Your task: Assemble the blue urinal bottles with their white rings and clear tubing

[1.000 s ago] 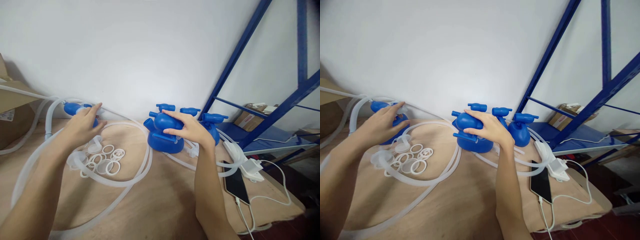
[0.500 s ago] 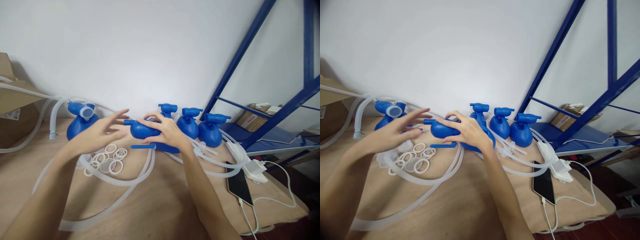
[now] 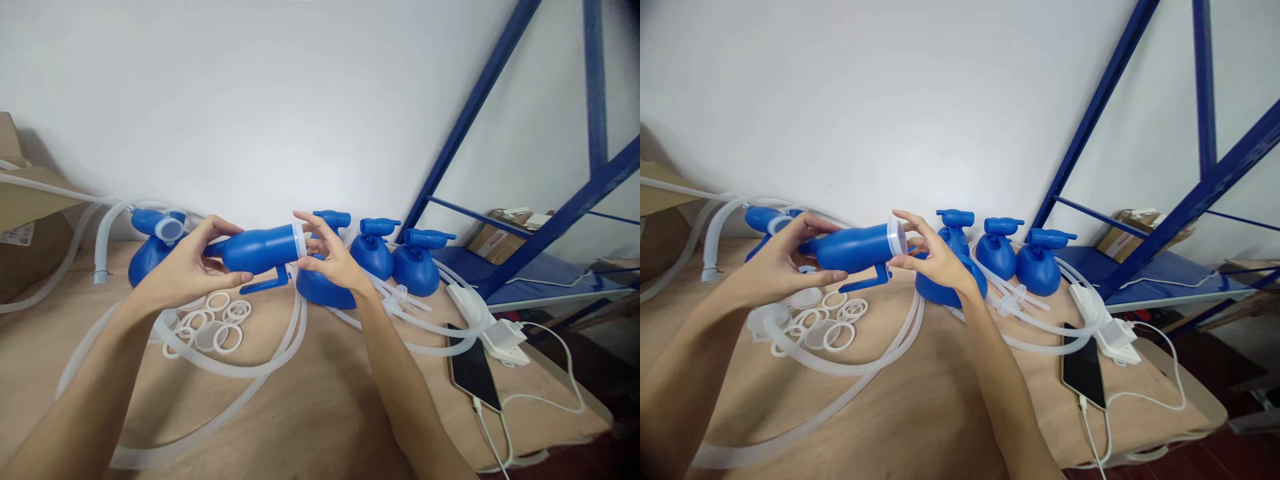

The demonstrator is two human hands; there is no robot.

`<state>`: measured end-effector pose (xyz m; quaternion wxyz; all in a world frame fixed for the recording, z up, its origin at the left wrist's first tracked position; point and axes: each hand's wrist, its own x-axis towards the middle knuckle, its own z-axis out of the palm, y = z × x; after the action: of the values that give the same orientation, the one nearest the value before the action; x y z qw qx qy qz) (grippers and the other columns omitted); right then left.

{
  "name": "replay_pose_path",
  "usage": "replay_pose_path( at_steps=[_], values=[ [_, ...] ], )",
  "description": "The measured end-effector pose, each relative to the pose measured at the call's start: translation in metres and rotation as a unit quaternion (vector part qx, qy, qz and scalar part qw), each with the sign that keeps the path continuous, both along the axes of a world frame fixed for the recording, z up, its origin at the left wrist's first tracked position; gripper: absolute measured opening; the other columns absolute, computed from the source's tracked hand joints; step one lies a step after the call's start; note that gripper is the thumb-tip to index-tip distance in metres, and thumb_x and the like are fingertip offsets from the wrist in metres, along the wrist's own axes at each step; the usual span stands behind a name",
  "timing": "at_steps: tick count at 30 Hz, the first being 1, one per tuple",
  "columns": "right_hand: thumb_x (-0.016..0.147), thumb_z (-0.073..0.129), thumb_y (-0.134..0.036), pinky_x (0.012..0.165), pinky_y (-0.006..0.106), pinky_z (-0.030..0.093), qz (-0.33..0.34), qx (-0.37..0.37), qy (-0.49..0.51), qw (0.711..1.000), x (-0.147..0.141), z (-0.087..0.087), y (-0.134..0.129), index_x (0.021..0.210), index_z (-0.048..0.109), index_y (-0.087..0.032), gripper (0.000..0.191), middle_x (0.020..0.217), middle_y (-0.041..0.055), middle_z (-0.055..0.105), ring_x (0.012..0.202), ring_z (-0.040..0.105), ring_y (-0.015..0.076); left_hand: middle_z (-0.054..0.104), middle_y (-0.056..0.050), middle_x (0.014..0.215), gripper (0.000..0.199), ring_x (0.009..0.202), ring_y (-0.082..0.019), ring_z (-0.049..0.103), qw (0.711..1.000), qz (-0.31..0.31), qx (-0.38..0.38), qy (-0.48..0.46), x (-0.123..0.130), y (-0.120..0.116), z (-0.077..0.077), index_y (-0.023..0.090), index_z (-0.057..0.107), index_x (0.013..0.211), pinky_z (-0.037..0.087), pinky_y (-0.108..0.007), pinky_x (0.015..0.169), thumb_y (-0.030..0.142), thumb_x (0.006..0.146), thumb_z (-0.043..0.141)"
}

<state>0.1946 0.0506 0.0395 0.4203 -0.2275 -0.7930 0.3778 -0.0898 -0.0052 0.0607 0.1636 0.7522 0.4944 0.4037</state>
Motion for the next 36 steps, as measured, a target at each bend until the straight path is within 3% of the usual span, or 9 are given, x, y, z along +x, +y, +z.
replay_pose_path(
  at_steps=[3,7,11,16,21,25,30,33,36],
  values=[
    [0.071,0.094,-0.047,0.093,0.038,0.061,0.002,0.001,-0.027,1.0,0.001,0.003,-0.005,0.145,0.056,-0.031,0.085,0.146,0.0077,0.058,0.107,0.069,0.0233,0.071,-0.01,0.128,0.083,0.09,-0.023,0.071,0.999,-0.018,-0.028,0.041,0.002,-0.002,0.005,0.024,0.063,0.133,0.059,-0.029,0.064,0.065,0.065,0.086],
    [0.054,0.103,-0.041,0.084,0.035,0.064,0.018,-0.006,-0.027,0.999,-0.005,-0.001,-0.008,0.118,0.064,-0.027,0.076,0.128,0.0046,0.063,0.102,0.068,0.0222,0.078,-0.007,0.104,0.072,0.081,-0.022,0.068,0.994,-0.036,-0.008,0.102,0.0,-0.001,0.011,0.02,0.076,0.125,0.056,-0.027,0.066,0.061,0.067,0.084],
    [0.042,0.105,-0.038,0.07,0.03,0.065,0.046,-0.073,0.038,0.996,-0.021,-0.019,0.004,0.109,0.061,-0.027,0.081,0.122,0.0025,0.061,0.09,0.07,0.0188,0.079,-0.005,0.097,0.072,0.078,-0.022,0.067,0.997,-0.013,-0.008,0.076,-0.007,0.001,0.01,0.02,0.08,0.12,0.054,-0.027,0.064,0.06,0.06,0.087],
    [0.035,0.106,-0.034,0.058,0.025,0.062,0.073,-0.157,0.135,0.976,-0.042,-0.05,0.028,0.108,0.057,-0.029,0.088,0.127,0.0025,0.062,0.08,0.07,0.0161,0.08,-0.004,0.094,0.067,0.083,-0.025,0.07,0.997,0.014,-0.042,0.058,-0.009,0.006,0.006,0.016,0.081,0.117,0.058,-0.032,0.079,0.057,0.064,0.084],
    [0.035,0.106,-0.034,0.065,0.024,0.062,0.084,-0.184,0.17,0.964,-0.051,-0.068,0.038,0.104,0.053,-0.03,0.087,0.119,-0.0002,0.065,0.085,0.071,0.0168,0.081,-0.004,0.097,0.068,0.09,-0.028,0.073,0.995,0.019,-0.076,0.057,-0.01,0.012,0.002,0.016,0.081,0.118,0.059,-0.038,0.09,0.057,0.064,0.084],
    [0.036,0.106,-0.039,0.063,0.024,0.06,0.099,-0.207,0.189,0.955,-0.057,-0.075,0.036,0.104,0.048,-0.031,0.09,0.115,-0.0011,0.065,0.078,0.07,0.0149,0.082,-0.005,0.1,0.07,0.095,-0.03,0.074,0.995,0.006,-0.094,0.038,-0.012,0.016,-0.002,0.015,0.08,0.119,0.06,-0.04,0.093,0.056,0.063,0.086],
    [0.042,0.105,-0.041,0.069,0.024,0.06,0.047,-0.208,0.203,0.956,-0.062,-0.076,0.034,0.107,0.046,-0.032,0.089,0.095,-0.0071,0.061,0.072,0.064,0.0115,0.082,-0.005,0.101,0.065,0.095,-0.029,0.074,0.994,0.019,-0.102,0.013,-0.018,0.02,-0.004,0.016,0.08,0.119,0.06,-0.037,0.088,0.057,0.068,0.082],
    [0.048,0.103,-0.046,0.08,0.028,0.062,0.039,-0.181,0.16,0.97,-0.062,-0.076,0.036,0.112,0.05,-0.031,0.085,0.112,-0.0016,0.064,0.087,0.069,0.0148,0.082,-0.004,0.101,0.069,0.092,-0.029,0.073,0.992,0.048,-0.095,0.069,-0.026,0.021,-0.002,0.02,0.079,0.123,0.058,-0.036,0.084,0.064,0.069,0.08],
    [0.056,0.098,-0.052,0.099,0.039,0.059,0.014,-0.146,0.146,0.978,-0.065,-0.079,0.038,0.127,0.047,-0.031,0.09,0.142,0.0076,0.057,0.113,0.069,0.022,0.081,-0.005,0.099,0.074,0.091,-0.031,0.073,0.981,0.134,-0.066,0.127,-0.033,0.021,0.0,0.022,0.078,0.125,0.055,-0.036,0.078,0.073,0.072,0.074]
  ],
)
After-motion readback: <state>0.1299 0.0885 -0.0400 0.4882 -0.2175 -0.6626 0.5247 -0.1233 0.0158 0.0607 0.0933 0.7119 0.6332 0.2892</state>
